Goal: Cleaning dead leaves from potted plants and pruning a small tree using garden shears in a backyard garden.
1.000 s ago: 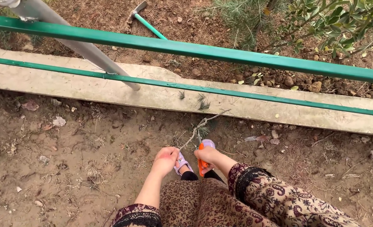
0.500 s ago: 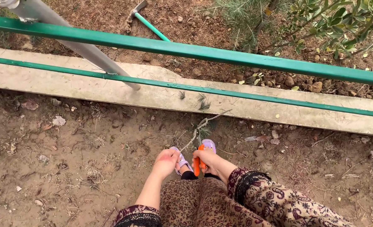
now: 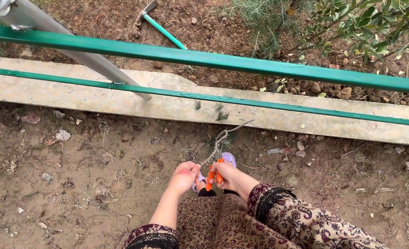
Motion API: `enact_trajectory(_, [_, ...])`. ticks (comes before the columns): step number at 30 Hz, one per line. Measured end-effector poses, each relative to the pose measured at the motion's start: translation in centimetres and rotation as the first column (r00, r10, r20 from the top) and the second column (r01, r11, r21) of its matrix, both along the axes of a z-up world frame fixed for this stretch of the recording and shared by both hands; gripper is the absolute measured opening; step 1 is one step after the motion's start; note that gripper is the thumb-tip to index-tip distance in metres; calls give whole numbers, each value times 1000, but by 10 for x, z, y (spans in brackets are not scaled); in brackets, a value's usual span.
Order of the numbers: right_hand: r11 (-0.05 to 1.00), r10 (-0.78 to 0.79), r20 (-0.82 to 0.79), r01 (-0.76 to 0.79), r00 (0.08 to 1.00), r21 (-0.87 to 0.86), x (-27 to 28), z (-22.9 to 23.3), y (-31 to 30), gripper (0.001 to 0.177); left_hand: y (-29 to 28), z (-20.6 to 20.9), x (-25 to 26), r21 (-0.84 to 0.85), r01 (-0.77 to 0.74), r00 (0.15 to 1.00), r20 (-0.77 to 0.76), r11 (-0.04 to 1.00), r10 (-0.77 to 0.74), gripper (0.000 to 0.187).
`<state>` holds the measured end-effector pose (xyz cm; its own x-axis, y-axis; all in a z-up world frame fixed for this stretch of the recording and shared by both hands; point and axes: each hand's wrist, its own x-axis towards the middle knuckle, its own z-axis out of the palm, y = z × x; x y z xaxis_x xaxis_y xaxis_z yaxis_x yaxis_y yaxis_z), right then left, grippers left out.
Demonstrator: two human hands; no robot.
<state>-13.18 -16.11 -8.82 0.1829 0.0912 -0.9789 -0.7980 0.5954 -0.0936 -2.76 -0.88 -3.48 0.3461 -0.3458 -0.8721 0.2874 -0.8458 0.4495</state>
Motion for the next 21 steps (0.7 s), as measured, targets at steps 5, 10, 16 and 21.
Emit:
enact_trajectory(5, [995,82,0,-82,997,-62,-12,-31,-4,24,3,-9,-1,-15,-13,1000,7,1000,13,38])
enact_trajectory(10, [980,137,-57,-144,989,-139,-9,-32,-9,19,1,-13,1,-40,-12,1000,8,999,13,38])
enact_trajectory(16, [975,150,-81,-161,985,-152,-7,-4,-17,37,-5,-4,4,-63,-28,999,14,998,29,37])
enact_trajectory(21, [986,100,-104,-113,990,-123,-16,-8,-23,31,-5,-2,5,-84,-6,1000,2,996,6,38])
